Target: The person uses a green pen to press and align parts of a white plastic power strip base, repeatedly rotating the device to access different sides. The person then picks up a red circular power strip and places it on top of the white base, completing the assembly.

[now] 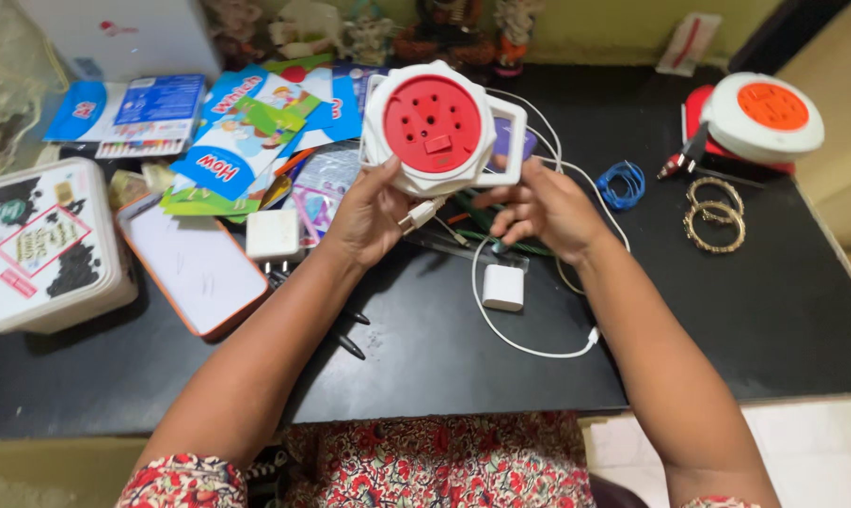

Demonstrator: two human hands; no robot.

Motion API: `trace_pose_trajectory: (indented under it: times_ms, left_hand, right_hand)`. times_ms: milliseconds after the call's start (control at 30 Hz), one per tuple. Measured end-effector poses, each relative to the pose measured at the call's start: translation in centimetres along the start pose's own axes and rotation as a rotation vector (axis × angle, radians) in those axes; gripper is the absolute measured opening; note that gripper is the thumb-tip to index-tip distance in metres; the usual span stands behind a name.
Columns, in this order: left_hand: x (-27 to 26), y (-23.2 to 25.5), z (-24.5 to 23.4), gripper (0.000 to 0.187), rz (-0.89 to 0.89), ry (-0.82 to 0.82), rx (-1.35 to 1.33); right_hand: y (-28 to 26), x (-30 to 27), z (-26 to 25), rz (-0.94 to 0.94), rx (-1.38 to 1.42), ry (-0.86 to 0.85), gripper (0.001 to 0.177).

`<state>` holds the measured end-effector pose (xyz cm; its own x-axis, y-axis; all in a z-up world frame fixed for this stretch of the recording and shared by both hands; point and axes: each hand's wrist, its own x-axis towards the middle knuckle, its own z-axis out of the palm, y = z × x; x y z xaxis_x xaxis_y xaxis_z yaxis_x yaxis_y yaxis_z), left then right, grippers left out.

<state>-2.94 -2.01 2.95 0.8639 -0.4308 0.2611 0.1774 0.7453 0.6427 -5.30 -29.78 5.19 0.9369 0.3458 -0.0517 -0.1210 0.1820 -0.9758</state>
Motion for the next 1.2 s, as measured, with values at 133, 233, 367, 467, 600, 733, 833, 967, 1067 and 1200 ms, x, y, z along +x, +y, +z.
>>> trace_pose_trajectory:
  times_ms: [133, 233, 367, 467, 600, 733, 833, 967, 1067, 1200]
  left_hand:
    - [-0.4, -0.9, 0.4, 0.066, -0.085, -0.047, 0.052]
    - [-0.5, -0.7, 0.3, 0.071, -0.146, -0.076, 0.115]
    - [-0.4, -0.7, 0.0, 0.074, -0.144, -0.089, 0.154]
    - [-0.3, -1.0, -0.3, 0.077, -0.142, -0.091, 0.148]
    - [-0.3, -0.9, -1.3, 0.080, -0.184, -0.065, 0.061]
    - [-0.2, -0.6, -2.4, 0.078, -0.192, -0.014, 0.046]
    - [0.0, -0.8, -2.9, 0.078, -0.197, 0.015, 0.065]
    - [-0.2, -1.2, -2.6, 0.080, -0.206, -0.065, 0.068]
    - [-0.5, -1.2, -1.4, 0.080, -0.166, -0.062, 0.080]
    - [-0.8, -0.3, 0.7, 0.085, -0.172, -0.046, 0.139]
  right_hand:
    - [0.8, 0.0, -0.2, -0.052, 0.077, -0.010, 0.055]
    - [0.5, 0.0, -0.9, -0.118, 0.088, 0.031, 0.048]
    - [0.2, -0.2, -1.5, -0.145, 0.191, 0.028, 0.037]
    - [-0.4, -0.3, -1.8, -0.140, 0.226, 0.037, 0.042]
    - [-1.4, -0.8, -1.6, -0.051, 0.089, 0.014, 0.040]
    - [-1.8, -1.1, -1.1, -0.018, -0.056, -0.022, 0.046]
    - [-1.6, -1.1, -0.6, -0.014, -0.086, -0.025, 0.051]
    - [-1.4, -1.1, 0.2, -0.013, -0.083, -0.095, 0.060]
    - [-1.6, -1.4, 0.4, -0.107, 0.042, -0.158, 0.067]
    - [-1.7, -1.3, 0.1, -0.145, 0.054, -0.084, 0.066]
